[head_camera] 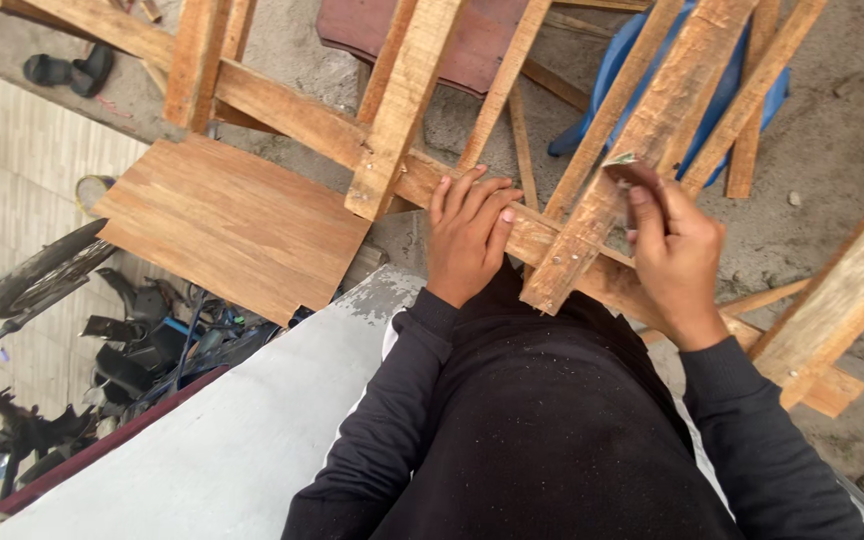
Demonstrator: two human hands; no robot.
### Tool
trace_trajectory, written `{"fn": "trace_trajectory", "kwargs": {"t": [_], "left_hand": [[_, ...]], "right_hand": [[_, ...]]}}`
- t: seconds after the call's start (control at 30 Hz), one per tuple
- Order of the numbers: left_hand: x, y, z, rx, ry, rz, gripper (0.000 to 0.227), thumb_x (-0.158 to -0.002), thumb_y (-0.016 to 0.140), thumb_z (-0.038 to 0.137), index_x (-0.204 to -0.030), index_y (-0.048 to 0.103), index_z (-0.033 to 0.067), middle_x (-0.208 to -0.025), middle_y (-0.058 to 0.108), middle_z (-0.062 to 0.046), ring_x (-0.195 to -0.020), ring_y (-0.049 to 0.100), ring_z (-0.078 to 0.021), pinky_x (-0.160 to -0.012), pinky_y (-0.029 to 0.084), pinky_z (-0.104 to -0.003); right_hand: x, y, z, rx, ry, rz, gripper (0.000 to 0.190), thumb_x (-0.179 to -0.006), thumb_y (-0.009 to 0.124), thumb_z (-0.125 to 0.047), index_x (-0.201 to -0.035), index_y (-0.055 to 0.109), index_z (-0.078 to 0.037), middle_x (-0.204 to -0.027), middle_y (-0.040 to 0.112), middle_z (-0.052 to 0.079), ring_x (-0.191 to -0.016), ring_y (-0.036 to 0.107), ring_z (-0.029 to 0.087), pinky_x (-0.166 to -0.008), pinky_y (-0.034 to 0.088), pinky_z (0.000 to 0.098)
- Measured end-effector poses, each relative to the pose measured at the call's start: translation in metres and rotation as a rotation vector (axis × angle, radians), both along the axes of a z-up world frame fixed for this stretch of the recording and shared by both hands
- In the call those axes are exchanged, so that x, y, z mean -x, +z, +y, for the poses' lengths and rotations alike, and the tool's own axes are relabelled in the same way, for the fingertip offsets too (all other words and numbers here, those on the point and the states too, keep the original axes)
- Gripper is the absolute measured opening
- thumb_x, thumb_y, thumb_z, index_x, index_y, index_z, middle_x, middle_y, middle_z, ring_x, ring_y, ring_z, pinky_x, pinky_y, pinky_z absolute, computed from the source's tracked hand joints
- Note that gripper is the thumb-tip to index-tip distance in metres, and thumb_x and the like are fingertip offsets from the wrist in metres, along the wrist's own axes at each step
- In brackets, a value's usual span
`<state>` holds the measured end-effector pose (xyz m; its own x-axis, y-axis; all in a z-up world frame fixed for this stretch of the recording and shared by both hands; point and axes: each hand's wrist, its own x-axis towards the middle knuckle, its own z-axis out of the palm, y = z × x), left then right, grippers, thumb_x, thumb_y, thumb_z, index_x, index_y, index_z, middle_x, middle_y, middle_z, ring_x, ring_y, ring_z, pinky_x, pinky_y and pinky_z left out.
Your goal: The person sands the surface and edges of a wooden frame assembly using a small piece of sandpaper held by hand.
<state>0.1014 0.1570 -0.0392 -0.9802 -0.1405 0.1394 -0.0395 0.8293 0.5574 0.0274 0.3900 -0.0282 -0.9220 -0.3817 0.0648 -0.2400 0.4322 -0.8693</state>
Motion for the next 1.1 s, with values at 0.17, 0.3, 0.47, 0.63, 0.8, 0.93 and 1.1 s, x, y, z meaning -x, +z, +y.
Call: {"fn": "trace_trajectory", "kwargs": {"t": [0.17, 0.3, 0.47, 0.63, 0.8, 0.93, 1.1], "left_hand": [[-0.008, 0.024, -0.017, -0.275, -0.027, 0.070, 0.031, -0.111, 0.048, 0.023, -0.131, 0.067, 0.0075, -0.145, 0.061, -0.007, -0.153, 0.041, -0.0318, -0.129, 0.029, -0.051], [-0.011, 0.038, -0.053, -0.138, 0.084, 0.192, 0.028, -0.110, 0.050, 0.020, -0.126, 0.069, 0.0078, -0.144, 0.063, -0.009, -0.153, 0.045, -0.0332, -0.131, 0.033, -0.055], [0.016, 0.037, -0.116, -0.060, 0.111, 0.112, 0.034, -0.112, 0.045, 0.021, -0.139, 0.061, 0.0090, -0.157, 0.052, -0.011, -0.158, 0.035, -0.0350, -0.133, 0.027, -0.057], [0.041, 0.034, -0.146, -0.054, -0.086, -0.035, 0.048, -0.114, 0.039, 0.024, -0.160, 0.039, 0.0110, -0.172, 0.025, -0.015, -0.160, 0.026, -0.0380, -0.131, 0.022, -0.056], [0.046, 0.036, -0.155, -0.346, -0.161, -0.052, 0.049, -0.118, 0.033, 0.019, -0.165, 0.029, 0.0081, -0.176, 0.021, -0.016, -0.164, 0.028, -0.0365, -0.137, 0.027, -0.049], [0.044, 0.044, -0.157, -0.408, -0.158, -0.078, 0.048, -0.116, 0.037, 0.012, -0.163, 0.033, 0.0060, -0.174, 0.025, -0.020, -0.164, 0.029, -0.0385, -0.135, 0.031, -0.046], [0.053, 0.051, -0.157, -0.460, -0.147, -0.108, 0.050, -0.113, 0.041, 0.007, -0.163, 0.033, 0.0052, -0.173, 0.025, -0.021, -0.162, 0.030, -0.0389, -0.133, 0.033, -0.045]], "right_hand": [[-0.039, 0.019, -0.012, -0.160, 0.207, 0.124, 0.024, -0.104, 0.063, -0.014, -0.122, 0.077, -0.013, -0.084, 0.075, 0.005, -0.055, 0.061, 0.006, -0.047, 0.046, 0.0240], [-0.019, 0.048, -0.022, -0.513, 0.139, 0.248, 0.015, -0.099, 0.069, -0.020, -0.105, 0.081, -0.012, -0.078, 0.074, 0.007, -0.056, 0.059, 0.014, -0.043, 0.042, 0.0308], [0.009, 0.094, -0.068, -0.562, 0.044, 0.668, 0.016, -0.099, 0.065, -0.015, -0.103, 0.074, -0.001, -0.096, 0.070, 0.019, -0.094, 0.066, 0.033, -0.080, 0.055, 0.0424], [0.002, 0.068, -0.139, -0.583, 0.286, 0.588, 0.035, -0.114, 0.045, -0.029, -0.116, 0.062, 0.002, -0.107, 0.070, 0.022, -0.103, 0.070, 0.033, -0.094, 0.057, 0.0409], [0.004, 0.063, -0.186, -0.898, 0.225, -0.568, 0.042, -0.112, 0.037, -0.037, -0.127, 0.065, -0.009, -0.064, 0.068, 0.017, -0.055, 0.068, 0.031, -0.060, 0.058, 0.0471], [0.013, 0.037, -0.219, -0.572, 0.243, -0.505, 0.039, -0.108, 0.046, -0.034, -0.116, 0.072, -0.006, -0.076, 0.073, 0.021, -0.063, 0.072, 0.032, -0.068, 0.058, 0.0451], [0.027, 0.037, -0.192, -0.412, 0.342, -0.161, 0.036, -0.100, 0.053, -0.030, -0.121, 0.072, -0.008, -0.121, 0.074, 0.016, -0.102, 0.073, 0.034, -0.084, 0.057, 0.0437]]}}
